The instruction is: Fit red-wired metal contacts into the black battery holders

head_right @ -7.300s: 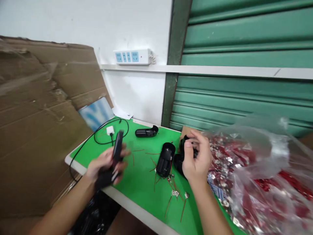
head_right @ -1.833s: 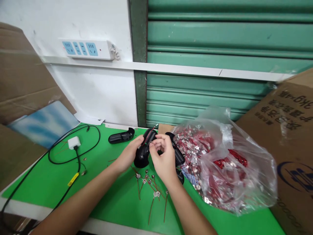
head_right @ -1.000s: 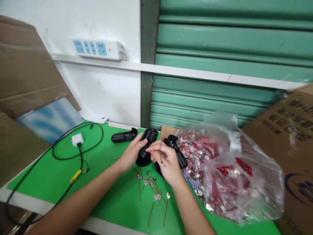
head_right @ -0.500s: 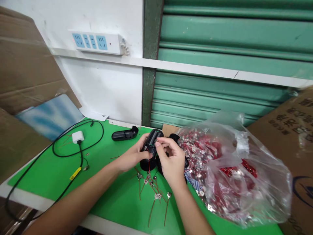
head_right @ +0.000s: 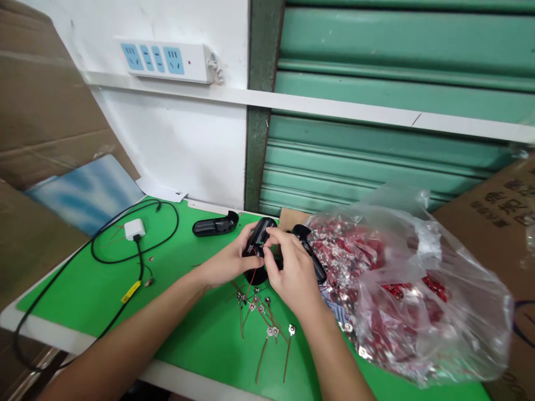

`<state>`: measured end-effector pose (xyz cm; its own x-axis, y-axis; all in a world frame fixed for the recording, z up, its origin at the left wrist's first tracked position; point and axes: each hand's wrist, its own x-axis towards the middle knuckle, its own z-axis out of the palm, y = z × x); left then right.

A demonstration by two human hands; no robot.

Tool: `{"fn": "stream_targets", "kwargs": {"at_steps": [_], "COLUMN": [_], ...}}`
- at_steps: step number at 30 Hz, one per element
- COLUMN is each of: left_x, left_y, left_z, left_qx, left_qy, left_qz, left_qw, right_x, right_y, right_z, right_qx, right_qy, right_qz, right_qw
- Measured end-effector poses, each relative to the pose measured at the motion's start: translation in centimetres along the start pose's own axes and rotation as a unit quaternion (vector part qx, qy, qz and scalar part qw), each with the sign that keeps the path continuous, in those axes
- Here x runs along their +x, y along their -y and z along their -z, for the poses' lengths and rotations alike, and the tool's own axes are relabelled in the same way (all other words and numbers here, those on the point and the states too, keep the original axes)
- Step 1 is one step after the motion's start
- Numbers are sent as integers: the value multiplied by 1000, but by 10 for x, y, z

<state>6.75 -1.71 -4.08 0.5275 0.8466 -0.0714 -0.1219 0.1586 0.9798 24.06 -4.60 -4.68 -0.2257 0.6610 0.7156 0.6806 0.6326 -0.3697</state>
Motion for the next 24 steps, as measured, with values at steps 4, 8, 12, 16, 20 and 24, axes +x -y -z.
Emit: {"fn": "stream_targets", "kwargs": {"at_steps": [4, 8, 12, 16, 20, 24], "left_x": [0, 0, 1, 1, 0, 0], "left_y": [1, 2, 3, 4, 5, 6], "left_z": [-2, -2, -1, 0, -1, -2], "left_qx": [14, 29, 50, 73, 70, 64], "left_qy": [23, 37, 28, 29, 28, 22], "left_qz": [-12, -20, -27, -27, -27, -37], "left_qw": [1000, 999, 998, 997, 997, 997], "right_x": [-1, 0, -1, -2, -3, -3], "right_y": [-1, -1, -1, -1, 1, 2], "right_z": [0, 1, 0, -2, -3, -3], "right_qx": [-3, -38, -60, -75, -93, -109], "right_qy": [8, 9, 1, -19, -25, -36], "right_qz": [1, 28, 43, 40, 44, 61], "right_qw": [1000, 999, 997, 996, 994, 991]}}
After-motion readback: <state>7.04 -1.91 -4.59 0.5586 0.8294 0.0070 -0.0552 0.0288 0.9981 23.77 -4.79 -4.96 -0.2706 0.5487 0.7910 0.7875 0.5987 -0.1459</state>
